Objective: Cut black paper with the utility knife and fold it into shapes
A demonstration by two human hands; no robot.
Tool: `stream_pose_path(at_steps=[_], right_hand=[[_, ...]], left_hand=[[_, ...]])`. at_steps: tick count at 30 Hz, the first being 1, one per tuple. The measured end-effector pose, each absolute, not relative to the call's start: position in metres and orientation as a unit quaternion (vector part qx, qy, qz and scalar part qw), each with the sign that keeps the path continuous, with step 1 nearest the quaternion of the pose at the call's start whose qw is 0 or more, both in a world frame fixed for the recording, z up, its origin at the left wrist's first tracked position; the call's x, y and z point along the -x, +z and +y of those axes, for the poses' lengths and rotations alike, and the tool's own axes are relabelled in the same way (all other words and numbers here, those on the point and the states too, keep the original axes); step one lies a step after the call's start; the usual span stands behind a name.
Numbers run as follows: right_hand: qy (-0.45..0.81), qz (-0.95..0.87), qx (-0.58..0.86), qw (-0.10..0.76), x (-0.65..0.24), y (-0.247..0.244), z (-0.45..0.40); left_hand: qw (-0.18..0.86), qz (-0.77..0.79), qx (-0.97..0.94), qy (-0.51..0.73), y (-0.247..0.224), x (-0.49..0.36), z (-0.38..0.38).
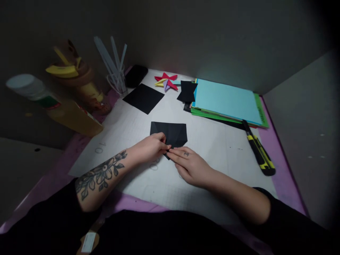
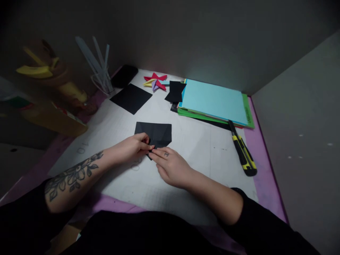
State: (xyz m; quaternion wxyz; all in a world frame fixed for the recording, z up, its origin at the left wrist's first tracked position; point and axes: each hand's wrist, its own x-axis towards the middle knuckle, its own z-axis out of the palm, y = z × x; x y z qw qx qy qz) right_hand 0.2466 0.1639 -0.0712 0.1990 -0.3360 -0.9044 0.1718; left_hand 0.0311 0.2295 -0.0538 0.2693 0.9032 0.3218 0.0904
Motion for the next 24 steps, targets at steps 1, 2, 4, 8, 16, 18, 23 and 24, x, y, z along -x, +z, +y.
stream_pose_path(at_steps=[1,2,4,8,16,18,23,24], right_hand=[[0.166,-0.905,0.345,0.185,-0.245,-0.07,0.164],[0.157,-0.907,0.352,0.171,-0.244,-0.069,0.164],[0.142,-0.912,0.355,0.147,-0.243,-0.067,0.163],[0.134,-0.919,0.341,0.144,-0.245,-0.067,0.161],[0.175,-0.909,0.31,0.218,-0.256,-0.069,0.16],[0.168,-0.901,0.298,0.267,-0.257,-0.071,0.161],[0.113,-0.91,0.288,0.276,-0.255,-0.076,0.159],[0.106,-0.912,0.291,0.269,-0.254,-0.076,0.158]], left_hand=[[0.271,0.321,-0.903,0.088,-0.054,-0.031,0.229],[0.27,0.322,-0.903,0.086,-0.053,-0.031,0.229],[0.263,0.327,-0.904,0.087,-0.053,-0.032,0.229],[0.26,0.332,-0.902,0.092,-0.051,-0.033,0.228],[0.272,0.327,-0.9,0.096,-0.05,-0.031,0.229],[0.274,0.323,-0.901,0.095,-0.051,-0.03,0.229],[0.285,0.313,-0.901,0.095,-0.052,-0.029,0.228],[0.287,0.314,-0.9,0.098,-0.052,-0.029,0.227]])
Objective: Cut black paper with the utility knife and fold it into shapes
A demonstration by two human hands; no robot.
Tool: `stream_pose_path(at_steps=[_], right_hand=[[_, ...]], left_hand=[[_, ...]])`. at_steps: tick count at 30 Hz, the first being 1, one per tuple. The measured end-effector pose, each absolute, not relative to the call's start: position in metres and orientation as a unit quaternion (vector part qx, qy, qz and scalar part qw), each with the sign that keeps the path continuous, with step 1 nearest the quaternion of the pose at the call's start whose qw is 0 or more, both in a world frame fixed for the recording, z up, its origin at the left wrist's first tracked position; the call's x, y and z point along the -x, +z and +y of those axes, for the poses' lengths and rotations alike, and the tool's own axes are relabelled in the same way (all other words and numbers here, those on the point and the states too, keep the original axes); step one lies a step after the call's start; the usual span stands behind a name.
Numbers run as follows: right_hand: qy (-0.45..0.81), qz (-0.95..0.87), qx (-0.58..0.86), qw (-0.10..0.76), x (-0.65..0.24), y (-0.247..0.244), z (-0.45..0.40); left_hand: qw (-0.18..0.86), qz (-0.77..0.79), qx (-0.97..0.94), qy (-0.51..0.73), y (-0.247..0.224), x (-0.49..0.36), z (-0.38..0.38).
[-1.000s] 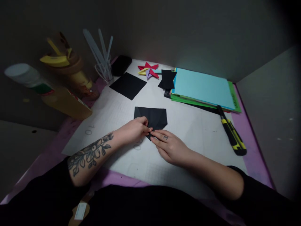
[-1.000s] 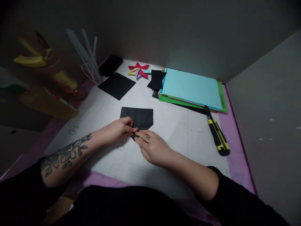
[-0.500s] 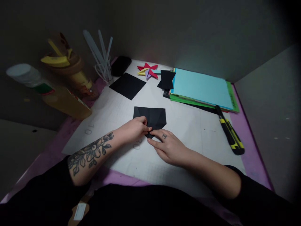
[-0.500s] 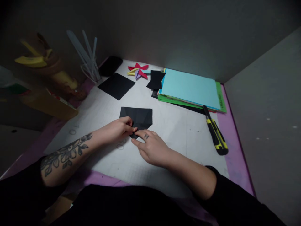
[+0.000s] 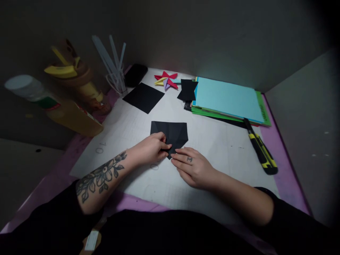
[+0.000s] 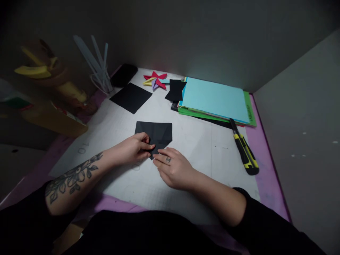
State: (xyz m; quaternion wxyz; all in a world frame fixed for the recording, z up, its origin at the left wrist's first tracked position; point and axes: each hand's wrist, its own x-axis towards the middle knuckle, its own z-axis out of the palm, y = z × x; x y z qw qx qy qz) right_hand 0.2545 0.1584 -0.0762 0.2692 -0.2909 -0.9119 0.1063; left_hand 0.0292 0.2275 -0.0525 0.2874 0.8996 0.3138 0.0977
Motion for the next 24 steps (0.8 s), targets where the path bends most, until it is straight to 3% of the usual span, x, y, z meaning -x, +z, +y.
stream_pose_path(at_steps=[24], right_hand=[[0.081,-0.922,0.349,0.145,-0.2472,-0.0673,0.1574]], left_hand=[[0.266,0.333,-0.897,0.117,-0.0567,-0.0335,0.224]])
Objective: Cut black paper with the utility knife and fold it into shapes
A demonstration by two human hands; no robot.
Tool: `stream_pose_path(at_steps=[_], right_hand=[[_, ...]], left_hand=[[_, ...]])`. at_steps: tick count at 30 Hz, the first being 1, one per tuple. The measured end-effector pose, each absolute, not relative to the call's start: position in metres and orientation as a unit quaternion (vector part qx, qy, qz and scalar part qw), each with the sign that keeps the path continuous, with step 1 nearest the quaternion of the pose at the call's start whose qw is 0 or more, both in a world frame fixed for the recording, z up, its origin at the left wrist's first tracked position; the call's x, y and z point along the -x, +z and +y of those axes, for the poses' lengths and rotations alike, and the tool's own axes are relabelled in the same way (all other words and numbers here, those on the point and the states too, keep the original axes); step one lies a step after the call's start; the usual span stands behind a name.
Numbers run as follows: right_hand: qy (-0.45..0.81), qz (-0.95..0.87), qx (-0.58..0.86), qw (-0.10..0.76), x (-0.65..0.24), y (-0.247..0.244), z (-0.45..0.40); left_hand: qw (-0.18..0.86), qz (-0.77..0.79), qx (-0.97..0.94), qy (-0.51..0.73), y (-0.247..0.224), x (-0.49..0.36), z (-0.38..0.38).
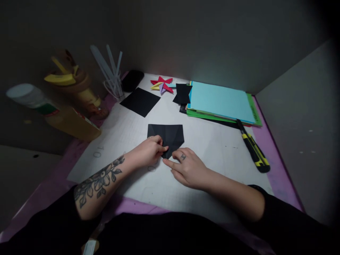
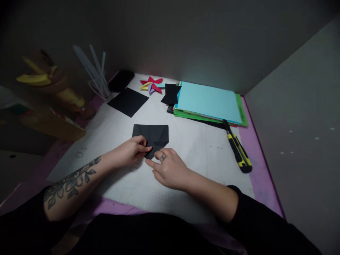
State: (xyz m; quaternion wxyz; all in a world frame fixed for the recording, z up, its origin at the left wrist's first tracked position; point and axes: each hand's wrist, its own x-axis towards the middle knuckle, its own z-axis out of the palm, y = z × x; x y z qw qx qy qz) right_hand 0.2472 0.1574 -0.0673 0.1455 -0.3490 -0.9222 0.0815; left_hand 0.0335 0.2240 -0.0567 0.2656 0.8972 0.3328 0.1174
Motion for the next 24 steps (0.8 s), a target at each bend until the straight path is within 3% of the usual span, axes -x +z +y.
stream_pose_path(at_steps=[24], right_hand=[[0.138,-0.894,0.396,0.157,-0.2392,-0.0623,0.1506]], left_hand=[[0.274,0.323,-0.901,0.096,-0.0593,-0.0293,0.228]])
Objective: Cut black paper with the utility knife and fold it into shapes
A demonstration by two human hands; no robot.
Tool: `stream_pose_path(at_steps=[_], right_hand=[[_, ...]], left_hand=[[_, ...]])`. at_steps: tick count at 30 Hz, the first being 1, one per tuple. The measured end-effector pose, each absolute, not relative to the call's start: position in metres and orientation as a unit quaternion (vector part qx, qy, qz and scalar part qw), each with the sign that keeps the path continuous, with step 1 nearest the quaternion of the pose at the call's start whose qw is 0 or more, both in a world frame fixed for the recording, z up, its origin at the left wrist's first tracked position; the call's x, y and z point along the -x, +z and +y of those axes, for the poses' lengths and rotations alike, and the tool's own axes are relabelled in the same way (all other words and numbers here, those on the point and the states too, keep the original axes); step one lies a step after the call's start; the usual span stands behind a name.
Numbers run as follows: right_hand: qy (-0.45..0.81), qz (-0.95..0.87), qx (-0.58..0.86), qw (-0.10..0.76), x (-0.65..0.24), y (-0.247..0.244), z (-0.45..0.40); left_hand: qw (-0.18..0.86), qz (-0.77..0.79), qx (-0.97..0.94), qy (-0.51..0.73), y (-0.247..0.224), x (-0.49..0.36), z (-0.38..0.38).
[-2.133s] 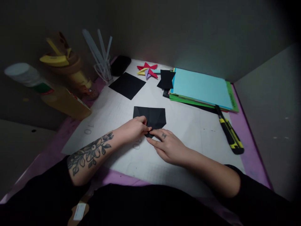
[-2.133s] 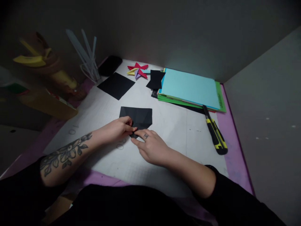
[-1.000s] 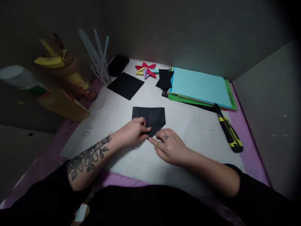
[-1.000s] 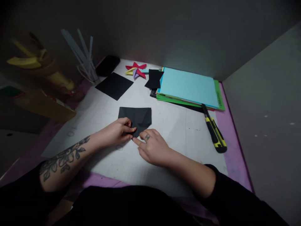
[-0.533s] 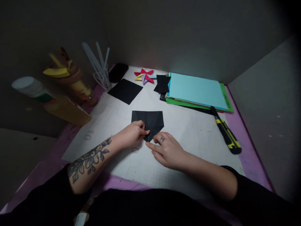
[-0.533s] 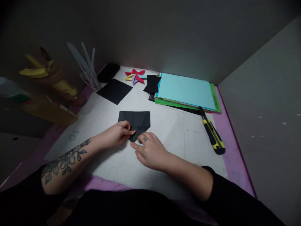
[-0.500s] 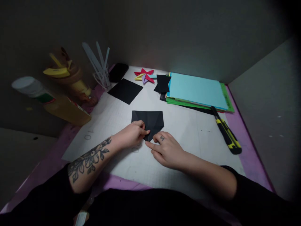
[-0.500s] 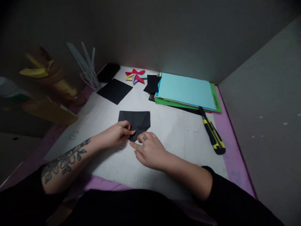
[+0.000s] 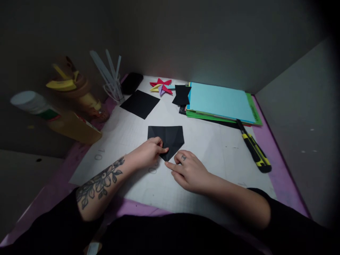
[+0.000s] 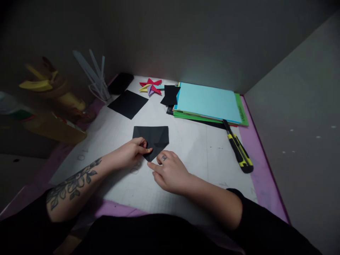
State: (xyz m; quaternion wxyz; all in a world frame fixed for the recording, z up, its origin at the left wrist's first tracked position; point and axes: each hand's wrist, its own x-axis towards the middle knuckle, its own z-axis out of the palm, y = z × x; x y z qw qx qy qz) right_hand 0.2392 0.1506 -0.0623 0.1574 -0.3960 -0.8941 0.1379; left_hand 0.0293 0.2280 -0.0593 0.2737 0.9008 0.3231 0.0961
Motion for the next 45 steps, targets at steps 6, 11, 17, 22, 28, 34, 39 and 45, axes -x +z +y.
stream_pose_path(at_steps=[6,11,17,22,28,34,39,45], right_hand=[[0.141,-0.893,0.394,0.163,-0.241,-0.063,0.154],[0.069,-0.882,0.438,0.16,-0.251,-0.063,0.158],[-0.049,-0.843,0.525,0.106,-0.266,-0.062,0.173],[-0.078,-0.828,0.548,0.091,-0.266,-0.059,0.179],[-0.063,-0.877,0.459,0.13,-0.247,-0.06,0.163],[0.033,-0.903,0.403,0.146,-0.238,-0.061,0.153],[0.096,-0.907,0.375,0.165,-0.24,-0.063,0.153],[0.128,-0.906,0.361,0.182,-0.244,-0.066,0.154]], left_hand=[[0.287,0.319,-0.898,0.096,-0.058,-0.028,0.229],[0.293,0.333,-0.89,0.109,-0.061,-0.029,0.227],[0.294,0.326,-0.894,0.091,-0.056,-0.03,0.228],[0.292,0.327,-0.896,0.078,-0.054,-0.029,0.229],[0.286,0.328,-0.897,0.081,-0.057,-0.03,0.229],[0.3,0.322,-0.893,0.088,-0.059,-0.03,0.231],[0.307,0.327,-0.888,0.104,-0.053,-0.03,0.228],[0.278,0.324,-0.899,0.096,-0.048,-0.03,0.224]])
